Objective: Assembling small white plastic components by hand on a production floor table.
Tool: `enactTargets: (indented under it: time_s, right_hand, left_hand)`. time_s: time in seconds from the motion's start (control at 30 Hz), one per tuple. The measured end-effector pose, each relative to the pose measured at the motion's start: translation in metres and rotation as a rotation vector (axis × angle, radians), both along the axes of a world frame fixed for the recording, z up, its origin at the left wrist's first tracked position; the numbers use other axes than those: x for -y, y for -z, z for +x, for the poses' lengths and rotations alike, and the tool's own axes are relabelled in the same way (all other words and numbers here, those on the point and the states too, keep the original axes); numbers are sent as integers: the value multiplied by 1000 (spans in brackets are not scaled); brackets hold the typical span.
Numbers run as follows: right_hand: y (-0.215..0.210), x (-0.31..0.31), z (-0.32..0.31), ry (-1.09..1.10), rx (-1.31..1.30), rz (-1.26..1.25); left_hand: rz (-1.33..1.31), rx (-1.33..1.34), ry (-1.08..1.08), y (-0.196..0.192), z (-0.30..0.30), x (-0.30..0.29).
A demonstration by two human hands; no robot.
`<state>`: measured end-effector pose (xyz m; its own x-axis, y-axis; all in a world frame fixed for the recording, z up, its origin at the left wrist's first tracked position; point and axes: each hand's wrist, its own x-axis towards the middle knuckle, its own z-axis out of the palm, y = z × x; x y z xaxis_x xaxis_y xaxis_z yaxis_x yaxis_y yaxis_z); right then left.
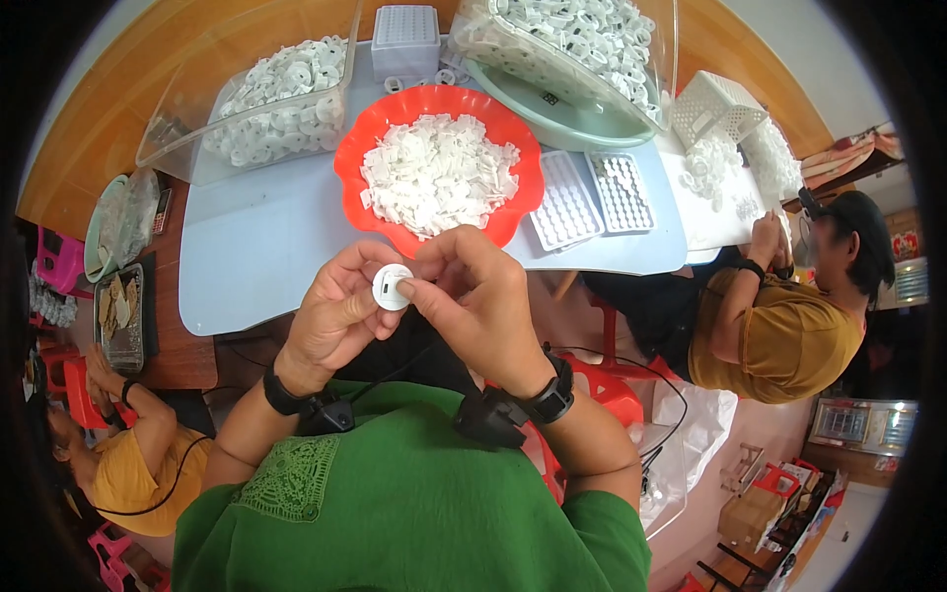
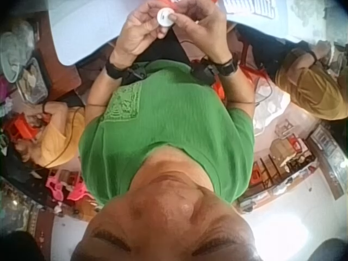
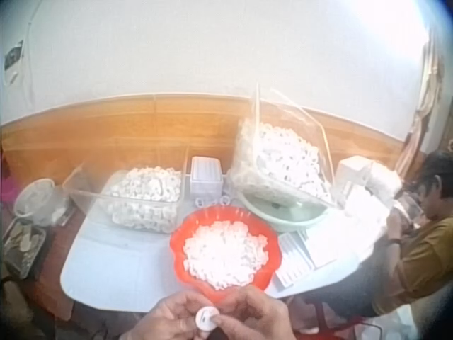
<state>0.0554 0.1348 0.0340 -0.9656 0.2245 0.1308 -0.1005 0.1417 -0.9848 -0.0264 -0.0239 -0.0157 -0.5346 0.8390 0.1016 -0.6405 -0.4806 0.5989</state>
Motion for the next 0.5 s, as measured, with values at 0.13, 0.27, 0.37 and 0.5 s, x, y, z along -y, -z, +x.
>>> enactTargets:
  time_s: [0.13, 0.27, 0.37, 0.5]
  right_hand:
    - [11, -3, -1, -21, 1, 50]
    - [11, -2, -1, -3, -18, 73]
    - [9, 7, 1, 62, -45, -1]
    - [14, 13, 4, 91, -94, 60]
  left_hand:
    - [-54, -31, -35, -1, 0, 1]
    - [-225, -140, -178, -13, 6, 0]
    - [-266, -342, -335, -13, 10, -3]
    - [-363, -623, -487, -14, 16, -2]
